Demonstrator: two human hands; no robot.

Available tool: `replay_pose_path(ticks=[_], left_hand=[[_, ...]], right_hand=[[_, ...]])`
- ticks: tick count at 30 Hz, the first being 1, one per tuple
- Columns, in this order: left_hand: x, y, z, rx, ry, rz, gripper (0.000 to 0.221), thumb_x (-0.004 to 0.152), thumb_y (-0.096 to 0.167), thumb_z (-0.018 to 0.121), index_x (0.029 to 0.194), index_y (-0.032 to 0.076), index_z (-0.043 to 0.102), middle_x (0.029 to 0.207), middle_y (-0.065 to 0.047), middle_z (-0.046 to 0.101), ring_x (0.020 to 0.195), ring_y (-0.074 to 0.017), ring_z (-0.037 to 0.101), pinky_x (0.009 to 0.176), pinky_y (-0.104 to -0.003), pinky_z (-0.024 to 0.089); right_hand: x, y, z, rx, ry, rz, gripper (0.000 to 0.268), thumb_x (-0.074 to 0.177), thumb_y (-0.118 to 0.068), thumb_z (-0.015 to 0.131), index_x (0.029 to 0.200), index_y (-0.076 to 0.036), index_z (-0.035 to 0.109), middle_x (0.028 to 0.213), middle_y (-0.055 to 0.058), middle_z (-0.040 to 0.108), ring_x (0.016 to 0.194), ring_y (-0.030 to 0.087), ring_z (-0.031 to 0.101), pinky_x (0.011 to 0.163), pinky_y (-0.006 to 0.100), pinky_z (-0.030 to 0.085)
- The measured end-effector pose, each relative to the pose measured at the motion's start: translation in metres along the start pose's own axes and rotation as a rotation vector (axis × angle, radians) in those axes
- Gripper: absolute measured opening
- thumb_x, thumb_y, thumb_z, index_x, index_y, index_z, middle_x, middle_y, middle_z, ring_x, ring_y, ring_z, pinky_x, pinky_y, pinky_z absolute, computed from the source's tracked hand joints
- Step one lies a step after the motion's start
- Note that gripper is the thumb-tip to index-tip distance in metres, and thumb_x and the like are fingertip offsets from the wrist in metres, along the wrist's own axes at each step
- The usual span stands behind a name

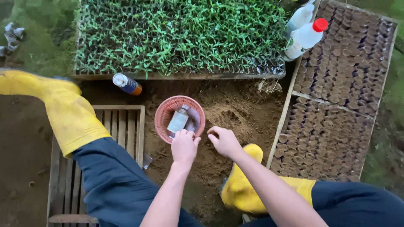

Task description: The person sits on the ground and uses their hands to place small items from a basket into soil-filled plugs in a tray.

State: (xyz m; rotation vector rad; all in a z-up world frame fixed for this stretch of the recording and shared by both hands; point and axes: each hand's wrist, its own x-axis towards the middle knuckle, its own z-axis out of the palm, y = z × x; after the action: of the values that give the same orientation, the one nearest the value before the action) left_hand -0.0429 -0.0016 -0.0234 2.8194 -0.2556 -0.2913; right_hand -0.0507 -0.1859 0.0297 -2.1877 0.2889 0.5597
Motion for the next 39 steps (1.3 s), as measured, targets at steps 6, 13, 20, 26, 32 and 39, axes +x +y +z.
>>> replay_pose_path(ticks=[6, 13, 20, 26, 32, 39], left_hand=[[-0.013, -0.002, -0.007, -0.037, -0.065, -0.017, 0.026, 0.083, 0.041, 0.077, 0.083, 0.018, 0.067, 0.084, -0.003, 0.06, 0.091, -0.0258, 0.066, 0.079, -0.038, 0.057], [-0.009, 0.005, -0.028, -0.05, -0.108, -0.026, 0.028, 0.083, 0.045, 0.076, 0.092, 0.019, 0.07, 0.087, -0.003, 0.062, 0.094, -0.0253, 0.067, 0.084, -0.038, 0.057], [0.02, 0.009, -0.031, -0.292, -0.029, -0.179, 0.022, 0.098, 0.038, 0.06, 0.093, 0.019, 0.07, 0.087, -0.007, 0.07, 0.092, -0.0308, 0.072, 0.084, -0.044, 0.058], [0.058, 0.018, -0.004, -0.355, -0.146, -0.485, 0.033, 0.084, 0.055, 0.069, 0.086, 0.024, 0.077, 0.085, -0.006, 0.077, 0.095, -0.035, 0.074, 0.083, -0.047, 0.059], [0.064, 0.016, 0.017, -0.353, -0.12, -0.525, 0.019, 0.088, 0.039, 0.065, 0.09, 0.026, 0.079, 0.085, -0.006, 0.077, 0.095, -0.0359, 0.074, 0.082, -0.049, 0.059], [0.043, 0.016, -0.021, -0.548, -0.01, -0.564, 0.016, 0.082, 0.035, 0.078, 0.083, 0.018, 0.077, 0.083, -0.007, 0.077, 0.096, -0.0342, 0.073, 0.085, -0.044, 0.057]], right_hand=[[0.011, 0.01, 0.018, 0.014, -0.023, 0.007, 0.02, 0.095, -0.022, 0.065, 0.113, -0.019, 0.074, 0.104, 0.008, 0.079, 0.103, 0.029, 0.073, 0.092, 0.044, 0.058], [0.009, 0.005, 0.022, 0.034, -0.043, 0.002, 0.024, 0.096, -0.025, 0.065, 0.116, -0.016, 0.073, 0.104, 0.012, 0.078, 0.103, 0.033, 0.073, 0.09, 0.047, 0.058], [0.013, 0.001, 0.02, 0.009, 0.002, -0.001, 0.023, 0.098, -0.029, 0.064, 0.116, -0.016, 0.073, 0.103, 0.014, 0.078, 0.104, 0.036, 0.072, 0.089, 0.048, 0.058], [0.027, 0.01, 0.03, -0.017, 0.029, 0.06, 0.022, 0.098, -0.034, 0.063, 0.11, -0.019, 0.074, 0.101, 0.011, 0.078, 0.105, 0.035, 0.072, 0.09, 0.049, 0.057], [0.042, 0.02, 0.039, -0.027, 0.047, 0.09, 0.02, 0.095, -0.036, 0.065, 0.104, -0.021, 0.075, 0.098, 0.008, 0.078, 0.104, 0.033, 0.072, 0.089, 0.046, 0.057], [0.045, 0.011, 0.041, 0.104, -0.045, 0.238, 0.026, 0.092, -0.039, 0.064, 0.104, -0.021, 0.078, 0.097, 0.009, 0.078, 0.106, 0.031, 0.072, 0.091, 0.045, 0.055]])
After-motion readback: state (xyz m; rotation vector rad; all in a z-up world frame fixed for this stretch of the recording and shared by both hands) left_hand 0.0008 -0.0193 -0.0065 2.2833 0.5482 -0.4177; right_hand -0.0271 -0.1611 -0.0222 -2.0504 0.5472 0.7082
